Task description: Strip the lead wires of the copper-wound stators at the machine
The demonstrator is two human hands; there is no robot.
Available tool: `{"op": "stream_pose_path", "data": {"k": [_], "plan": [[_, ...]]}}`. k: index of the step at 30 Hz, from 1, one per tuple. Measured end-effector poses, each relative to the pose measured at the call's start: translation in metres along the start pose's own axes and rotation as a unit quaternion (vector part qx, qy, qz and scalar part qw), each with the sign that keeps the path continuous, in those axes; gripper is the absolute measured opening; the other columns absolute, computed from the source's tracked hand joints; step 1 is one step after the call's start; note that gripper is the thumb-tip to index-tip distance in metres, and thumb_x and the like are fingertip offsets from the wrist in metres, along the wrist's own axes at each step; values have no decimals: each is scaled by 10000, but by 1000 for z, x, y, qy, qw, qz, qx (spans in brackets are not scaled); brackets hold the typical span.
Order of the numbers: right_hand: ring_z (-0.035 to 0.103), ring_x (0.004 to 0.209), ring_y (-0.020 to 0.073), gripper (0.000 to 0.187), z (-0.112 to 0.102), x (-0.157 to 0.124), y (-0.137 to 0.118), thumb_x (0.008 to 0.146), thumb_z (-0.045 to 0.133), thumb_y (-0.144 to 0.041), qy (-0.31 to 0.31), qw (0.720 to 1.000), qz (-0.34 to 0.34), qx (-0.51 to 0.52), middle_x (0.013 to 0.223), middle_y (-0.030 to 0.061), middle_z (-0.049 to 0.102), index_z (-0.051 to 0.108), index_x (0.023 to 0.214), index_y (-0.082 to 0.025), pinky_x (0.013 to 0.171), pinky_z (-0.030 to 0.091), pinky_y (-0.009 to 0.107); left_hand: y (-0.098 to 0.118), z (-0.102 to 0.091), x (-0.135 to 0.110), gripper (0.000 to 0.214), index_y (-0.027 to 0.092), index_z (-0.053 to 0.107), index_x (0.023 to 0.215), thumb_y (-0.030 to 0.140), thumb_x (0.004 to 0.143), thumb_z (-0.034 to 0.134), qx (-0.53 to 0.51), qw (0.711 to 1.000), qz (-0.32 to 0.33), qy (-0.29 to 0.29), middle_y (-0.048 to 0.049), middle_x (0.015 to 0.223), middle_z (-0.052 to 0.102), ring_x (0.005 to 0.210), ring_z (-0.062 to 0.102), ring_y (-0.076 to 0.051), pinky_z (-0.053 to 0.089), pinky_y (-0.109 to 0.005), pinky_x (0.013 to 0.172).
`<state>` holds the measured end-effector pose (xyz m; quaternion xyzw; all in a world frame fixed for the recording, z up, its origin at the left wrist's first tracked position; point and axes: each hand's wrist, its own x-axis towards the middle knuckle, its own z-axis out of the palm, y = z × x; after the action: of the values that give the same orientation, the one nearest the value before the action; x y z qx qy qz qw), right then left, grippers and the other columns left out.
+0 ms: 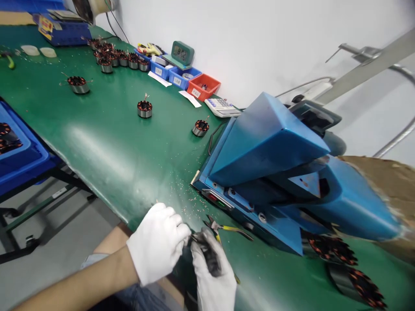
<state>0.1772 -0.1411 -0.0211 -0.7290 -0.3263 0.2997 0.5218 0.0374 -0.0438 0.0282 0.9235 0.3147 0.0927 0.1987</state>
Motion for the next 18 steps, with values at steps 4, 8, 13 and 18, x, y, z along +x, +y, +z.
{"op": "stream_pose_path", "data": {"k": [4, 8, 13, 18], "plan": [[690, 933, 261, 279, -10, 12, -3, 757, 699, -203, -86, 974, -192, -84, 1012, 68, 761, 755, 1018, -284, 886, 521, 423, -2, 0, -1, 126, 205, 518, 765, 189, 875, 459, 3, 1000, 14, 0, -28, 760, 551, 724, 466, -225, 330, -402, 673], [632, 685, 235, 187, -2, 17, -26, 743, 684, -392, -113, 992, 2, -55, 704, 73, 700, 721, 685, -218, 692, 507, 367, -5, 2, -2, 106, 206, 523, 781, 191, 872, 471, 9, 999, 38, 1, -25, 782, 564, 746, 476, -225, 326, -404, 682], [414, 349, 129, 432, -3, 18, -50, 839, 498, -552, -281, 937, 194, 73, 423, -41, 436, 502, 564, -220, 393, 379, 265, -9, 2, -1, 78, 198, 530, 800, 168, 854, 483, 20, 997, 72, 4, -32, 793, 567, 757, 480, -223, 332, -403, 700], [664, 760, 235, 174, -22, 32, -43, 728, 683, -275, -223, 965, -36, -135, 838, 65, 742, 709, 892, -225, 728, 512, 358, -11, 0, 0, 93, 204, 536, 808, 186, 876, 476, 6, 996, 92, -14, -25, 787, 567, 738, 481, -214, 320, -380, 667]]}}
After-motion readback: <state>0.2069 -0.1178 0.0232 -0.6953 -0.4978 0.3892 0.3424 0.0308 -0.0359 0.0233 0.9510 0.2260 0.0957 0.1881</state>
